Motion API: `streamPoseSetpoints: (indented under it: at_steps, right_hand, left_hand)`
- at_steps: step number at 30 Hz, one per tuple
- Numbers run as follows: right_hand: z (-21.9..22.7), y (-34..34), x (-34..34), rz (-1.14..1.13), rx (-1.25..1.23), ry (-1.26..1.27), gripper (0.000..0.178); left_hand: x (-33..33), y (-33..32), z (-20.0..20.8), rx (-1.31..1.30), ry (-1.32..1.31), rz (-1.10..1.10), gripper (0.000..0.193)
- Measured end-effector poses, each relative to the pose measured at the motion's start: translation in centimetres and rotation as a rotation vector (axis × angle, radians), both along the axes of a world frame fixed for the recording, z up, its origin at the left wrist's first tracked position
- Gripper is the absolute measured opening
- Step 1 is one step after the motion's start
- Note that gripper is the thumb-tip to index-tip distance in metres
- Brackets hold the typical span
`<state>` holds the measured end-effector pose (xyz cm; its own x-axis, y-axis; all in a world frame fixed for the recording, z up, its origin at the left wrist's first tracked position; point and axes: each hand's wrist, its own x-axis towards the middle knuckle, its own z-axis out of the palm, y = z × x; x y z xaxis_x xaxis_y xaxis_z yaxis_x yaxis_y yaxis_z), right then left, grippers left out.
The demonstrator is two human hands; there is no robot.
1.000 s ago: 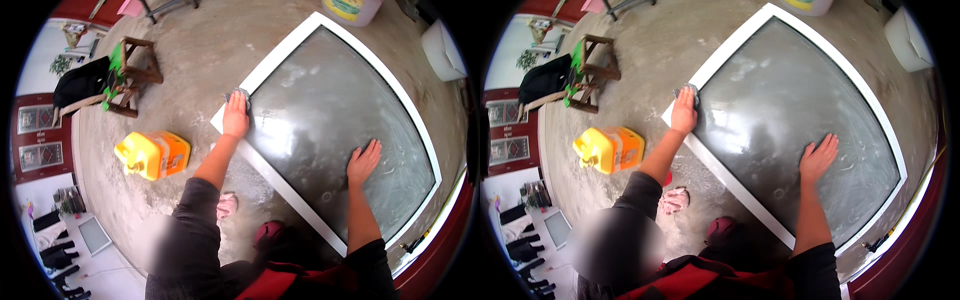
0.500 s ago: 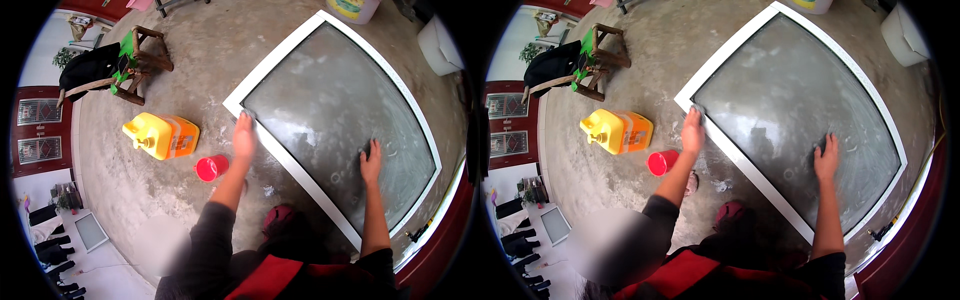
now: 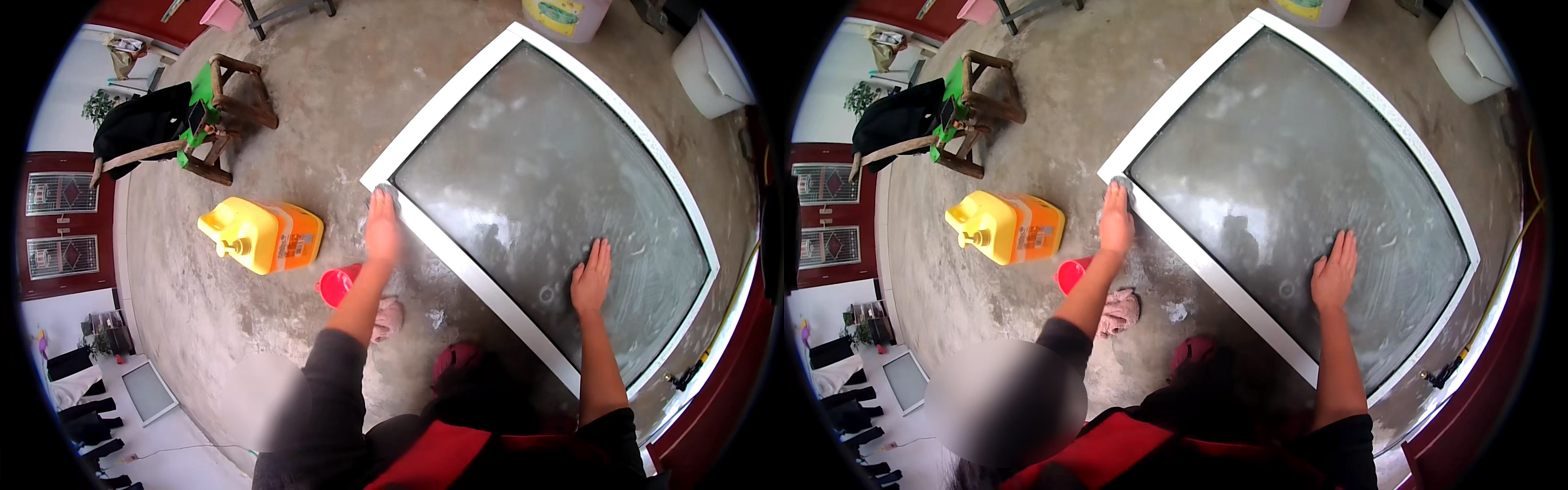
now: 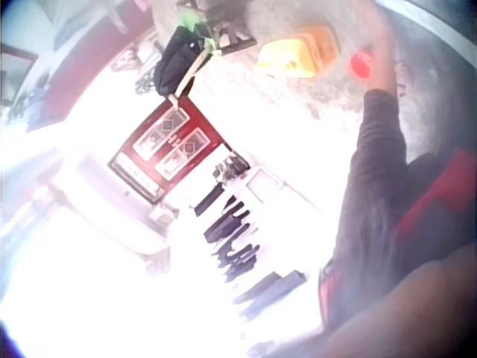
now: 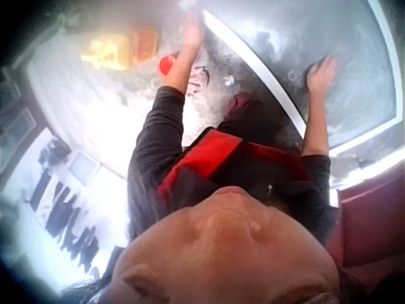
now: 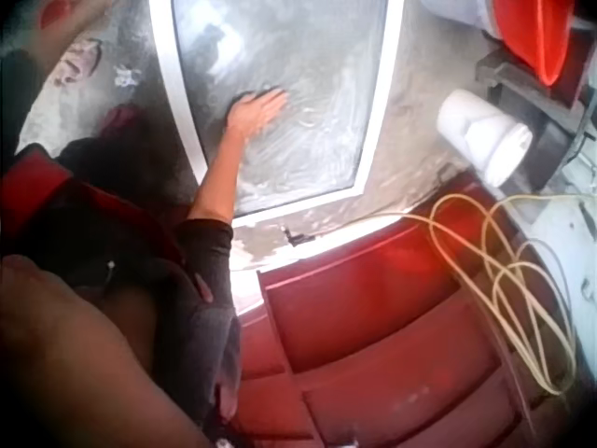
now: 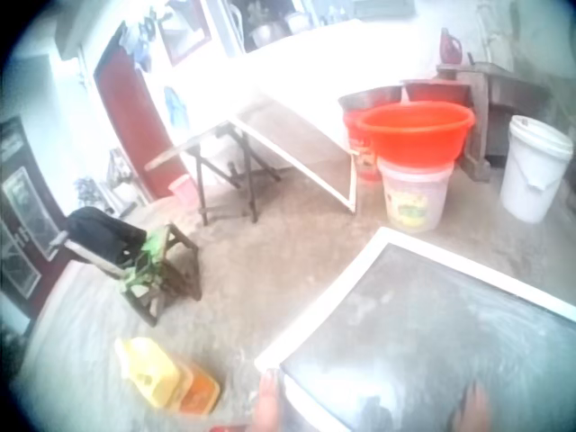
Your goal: The person scrubs a large window pane with a steel wool pad, then rinses it with a hose, and finally wipes it with a cloth. The window is laid flat on the ground during the process.
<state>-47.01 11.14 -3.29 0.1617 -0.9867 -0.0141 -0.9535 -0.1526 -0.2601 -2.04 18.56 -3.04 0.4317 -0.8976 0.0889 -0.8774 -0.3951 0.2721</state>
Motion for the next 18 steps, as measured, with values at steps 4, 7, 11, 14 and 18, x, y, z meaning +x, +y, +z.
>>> streamPoseSetpoints:
  at_steps: [4, 7, 11, 14, 18]
  right_hand:
    - [-0.2, 0.0, 0.2, 0.007, 0.011, 0.019, 0.066]
    - [-0.4, 0.2, -0.3, 0.036, -0.009, 0.034, 0.066]
    - [0.3, 0.1, 0.4, 0.015, 0.052, 0.027, 0.065]
    - [0.1, 0.2, 0.4, -0.001, 0.043, 0.033, 0.065]
    - [-0.6, 0.4, 0.2, -0.007, -0.021, 0.054, 0.064]
  left_hand:
    - [4.6, -5.2, 1.5, 0.149, -0.062, 0.084, 0.044]
    - [3.3, -5.2, 0.0, 0.222, -0.262, -0.05, 0.04]
    - [5.5, -5.8, 0.2, 0.198, -0.099, 0.031, 0.041]
    - [4.3, -6.6, 1.7, 0.332, -0.137, 0.016, 0.044]
    - [4.0, -3.8, 0.8, 0.212, -0.344, -0.2, 0.048]
